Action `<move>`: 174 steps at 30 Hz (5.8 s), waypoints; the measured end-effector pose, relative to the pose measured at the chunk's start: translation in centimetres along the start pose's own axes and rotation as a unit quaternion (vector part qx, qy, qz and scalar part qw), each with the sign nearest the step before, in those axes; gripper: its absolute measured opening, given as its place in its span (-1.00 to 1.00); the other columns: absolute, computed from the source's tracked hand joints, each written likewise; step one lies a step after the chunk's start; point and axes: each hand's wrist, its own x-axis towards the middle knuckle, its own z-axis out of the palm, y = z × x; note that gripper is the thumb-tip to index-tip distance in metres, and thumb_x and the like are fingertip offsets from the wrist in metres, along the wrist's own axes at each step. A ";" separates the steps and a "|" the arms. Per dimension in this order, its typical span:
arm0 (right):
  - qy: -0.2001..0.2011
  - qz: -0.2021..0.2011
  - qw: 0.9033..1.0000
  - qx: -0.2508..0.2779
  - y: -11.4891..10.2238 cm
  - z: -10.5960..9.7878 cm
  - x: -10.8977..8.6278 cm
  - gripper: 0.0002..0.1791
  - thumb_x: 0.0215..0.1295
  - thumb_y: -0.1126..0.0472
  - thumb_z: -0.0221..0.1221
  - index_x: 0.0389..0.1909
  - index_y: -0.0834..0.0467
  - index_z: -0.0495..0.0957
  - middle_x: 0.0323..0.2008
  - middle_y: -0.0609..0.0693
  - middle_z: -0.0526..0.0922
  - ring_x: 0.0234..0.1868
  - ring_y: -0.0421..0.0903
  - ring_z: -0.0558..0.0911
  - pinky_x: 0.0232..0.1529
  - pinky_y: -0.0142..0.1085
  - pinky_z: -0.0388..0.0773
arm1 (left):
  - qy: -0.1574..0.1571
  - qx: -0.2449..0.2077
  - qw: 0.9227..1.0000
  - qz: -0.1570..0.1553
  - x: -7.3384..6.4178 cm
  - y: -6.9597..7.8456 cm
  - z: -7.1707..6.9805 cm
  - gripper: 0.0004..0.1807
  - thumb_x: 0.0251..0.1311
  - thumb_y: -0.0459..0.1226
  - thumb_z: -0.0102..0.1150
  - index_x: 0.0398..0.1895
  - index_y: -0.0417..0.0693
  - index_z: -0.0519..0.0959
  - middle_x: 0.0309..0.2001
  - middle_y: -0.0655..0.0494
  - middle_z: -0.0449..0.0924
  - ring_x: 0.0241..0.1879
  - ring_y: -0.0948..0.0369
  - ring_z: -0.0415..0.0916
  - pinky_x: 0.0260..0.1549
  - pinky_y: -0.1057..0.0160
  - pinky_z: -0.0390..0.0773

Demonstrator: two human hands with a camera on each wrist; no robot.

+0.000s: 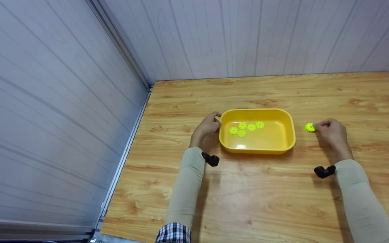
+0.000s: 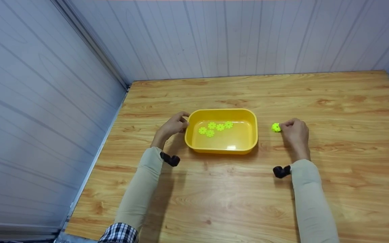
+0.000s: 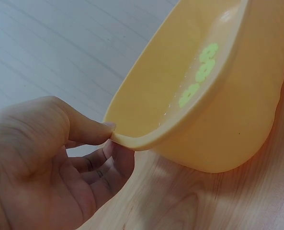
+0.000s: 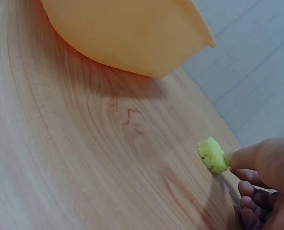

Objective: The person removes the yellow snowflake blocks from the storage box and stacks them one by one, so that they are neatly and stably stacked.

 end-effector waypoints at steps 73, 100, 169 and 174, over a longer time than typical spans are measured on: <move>-0.005 -0.152 0.984 0.092 -10.8 3.6 -2.0 -0.43 0.30 -0.11 0.14 0.09 0.28 0.41 -0.09 0.11 0.42 -0.16 -0.12 0.37 -0.21 -0.51 0.33 | -0.002 -0.004 1.000 0.002 -0.1 0.1 0.0 -0.60 0.36 -0.35 -0.10 0.26 -0.08 0.33 -0.25 0.04 0.43 -0.31 0.20 0.39 -0.17 0.22 0.52; -0.125 -0.177 0.976 0.002 -12.1 7.8 -1.2 -0.54 0.33 0.08 0.15 0.11 0.31 0.43 -0.08 0.23 0.42 -0.14 0.08 0.39 -0.16 -0.14 0.34 | -0.002 -0.007 1.000 -0.003 0.1 0.3 0.2 -0.60 0.36 -0.35 -0.09 0.25 -0.07 0.34 -0.24 0.04 0.44 -0.30 0.22 0.42 -0.14 0.22 0.55; -0.146 -0.123 0.977 0.099 -12.3 5.9 -1.6 -0.55 0.32 -0.15 0.10 -0.13 0.18 0.47 -0.23 0.00 0.45 -0.26 -0.06 0.35 -0.29 -0.30 0.32 | 0.000 0.008 1.000 -0.012 -0.1 0.3 0.2 -0.63 0.36 -0.33 -0.10 0.22 -0.02 0.36 -0.19 0.01 0.48 -0.28 0.22 0.44 -0.19 0.25 0.51; -0.120 -0.131 0.976 0.125 -12.6 5.1 -1.6 -0.56 0.31 -0.14 0.12 -0.15 0.18 0.50 -0.25 -0.02 0.48 -0.23 -0.03 0.37 -0.27 -0.33 0.33 | 0.002 0.012 1.000 -0.012 0.0 0.4 0.1 -0.62 0.36 -0.33 -0.10 0.22 -0.01 0.36 -0.19 0.03 0.47 -0.26 0.21 0.43 -0.17 0.25 0.50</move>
